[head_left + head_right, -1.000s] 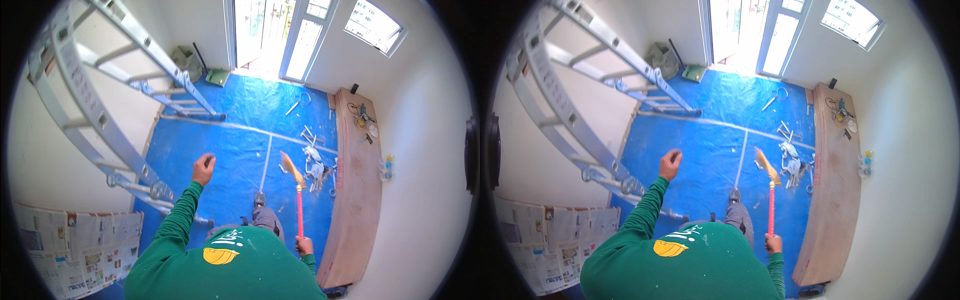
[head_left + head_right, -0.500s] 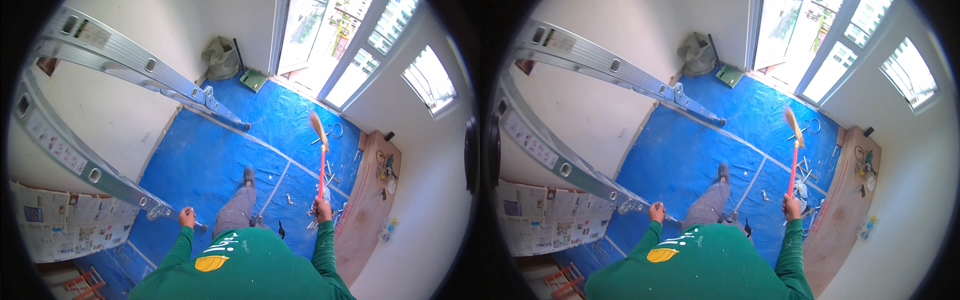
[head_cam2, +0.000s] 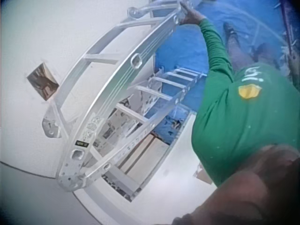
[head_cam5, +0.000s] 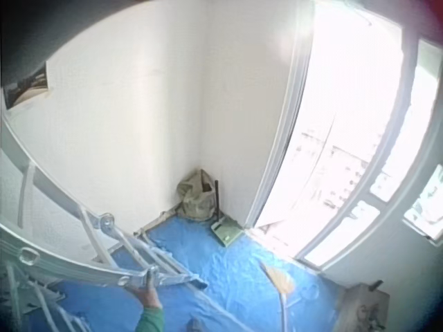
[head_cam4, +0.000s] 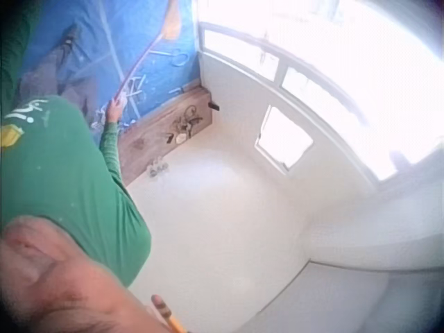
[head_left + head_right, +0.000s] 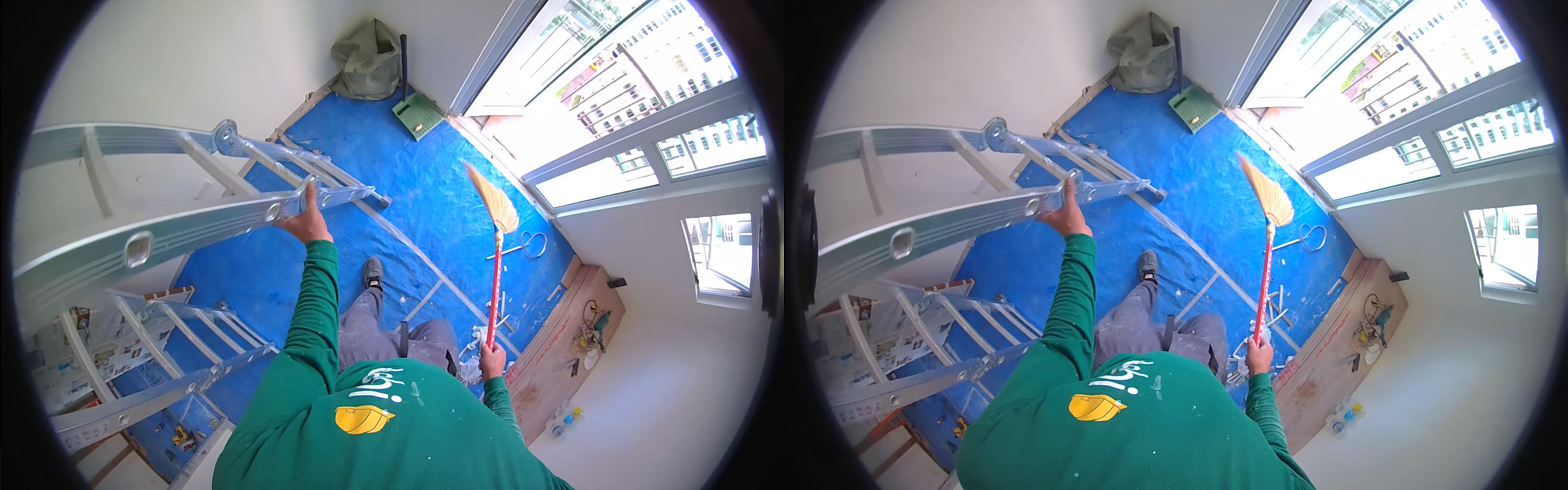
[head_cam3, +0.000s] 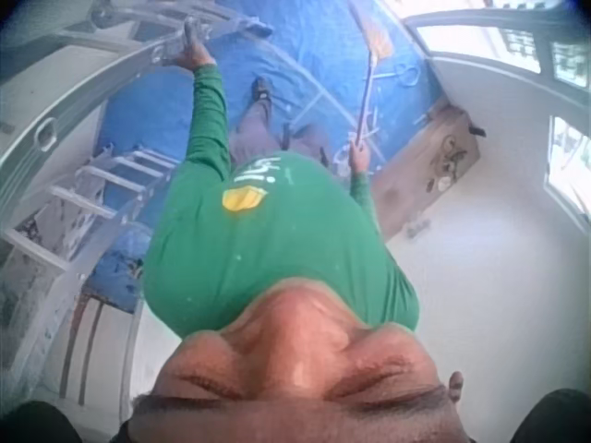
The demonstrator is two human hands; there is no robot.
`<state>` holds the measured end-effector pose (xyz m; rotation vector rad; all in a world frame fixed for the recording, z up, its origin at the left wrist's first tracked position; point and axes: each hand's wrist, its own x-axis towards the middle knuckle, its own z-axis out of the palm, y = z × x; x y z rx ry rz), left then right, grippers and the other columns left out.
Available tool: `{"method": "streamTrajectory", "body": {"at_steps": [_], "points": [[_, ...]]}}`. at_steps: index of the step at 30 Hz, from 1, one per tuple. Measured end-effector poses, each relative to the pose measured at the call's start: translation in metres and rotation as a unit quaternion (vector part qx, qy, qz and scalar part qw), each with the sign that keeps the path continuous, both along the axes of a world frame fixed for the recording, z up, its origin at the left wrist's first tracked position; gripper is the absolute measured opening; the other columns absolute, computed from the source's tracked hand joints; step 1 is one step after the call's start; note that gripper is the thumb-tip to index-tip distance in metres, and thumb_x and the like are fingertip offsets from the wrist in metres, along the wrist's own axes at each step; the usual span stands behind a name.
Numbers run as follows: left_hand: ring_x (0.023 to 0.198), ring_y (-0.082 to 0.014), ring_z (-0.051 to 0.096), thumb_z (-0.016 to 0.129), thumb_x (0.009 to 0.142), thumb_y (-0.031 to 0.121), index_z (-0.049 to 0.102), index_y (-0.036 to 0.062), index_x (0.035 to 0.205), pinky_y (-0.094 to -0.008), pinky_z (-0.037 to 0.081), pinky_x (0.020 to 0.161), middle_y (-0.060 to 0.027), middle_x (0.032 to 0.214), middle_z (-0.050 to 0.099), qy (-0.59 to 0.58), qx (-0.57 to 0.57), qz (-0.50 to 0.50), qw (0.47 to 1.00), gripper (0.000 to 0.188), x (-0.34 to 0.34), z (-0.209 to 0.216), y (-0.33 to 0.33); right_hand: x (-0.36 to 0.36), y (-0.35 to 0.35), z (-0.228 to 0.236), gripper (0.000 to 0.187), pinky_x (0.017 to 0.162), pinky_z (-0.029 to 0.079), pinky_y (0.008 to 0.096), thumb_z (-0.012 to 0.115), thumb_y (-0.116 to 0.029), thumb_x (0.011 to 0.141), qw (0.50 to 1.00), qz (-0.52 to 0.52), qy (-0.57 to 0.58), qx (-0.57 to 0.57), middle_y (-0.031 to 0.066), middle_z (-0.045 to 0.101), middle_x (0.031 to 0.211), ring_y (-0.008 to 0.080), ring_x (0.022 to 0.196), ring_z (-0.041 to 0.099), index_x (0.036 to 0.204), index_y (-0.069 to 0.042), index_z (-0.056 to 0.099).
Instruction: The person sweeps debris on a blue protective floor covering using a broom, gathering the material into a pile. They then pick up the debris by hand and place it into a cloth bag.
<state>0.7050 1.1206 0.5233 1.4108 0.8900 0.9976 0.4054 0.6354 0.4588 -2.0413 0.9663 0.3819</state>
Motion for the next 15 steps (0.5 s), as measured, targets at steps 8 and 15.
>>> {"method": "streamTrajectory", "body": {"at_steps": [8,15], "points": [[0.104,-0.0266,0.065,0.086,0.074,0.009,0.049,-0.0092,0.128,-0.0414,0.055,0.093,-0.0199,0.123,0.062,-0.075,-0.184,0.117,0.973,0.068,0.028,0.028,-0.006,-0.008,-0.110,-0.049,0.038,0.077,0.053,0.0439,0.073,-0.028,0.081,0.987,0.098,0.084,-0.095,0.0240,0.072,0.087,0.0367,0.085,0.072,0.102,0.002,0.072],[0.094,-0.0217,0.064,0.083,0.073,0.002,0.057,-0.0053,0.114,-0.0408,0.050,0.085,-0.0116,0.104,0.065,-0.086,-0.181,0.103,0.974,0.049,-0.024,0.017,-0.037,0.090,-0.247,-0.034,0.034,0.080,0.053,0.0481,0.074,-0.028,0.078,0.962,0.201,0.147,-0.108,0.0244,0.072,0.089,0.0394,0.087,0.071,0.096,0.002,0.073]]}}
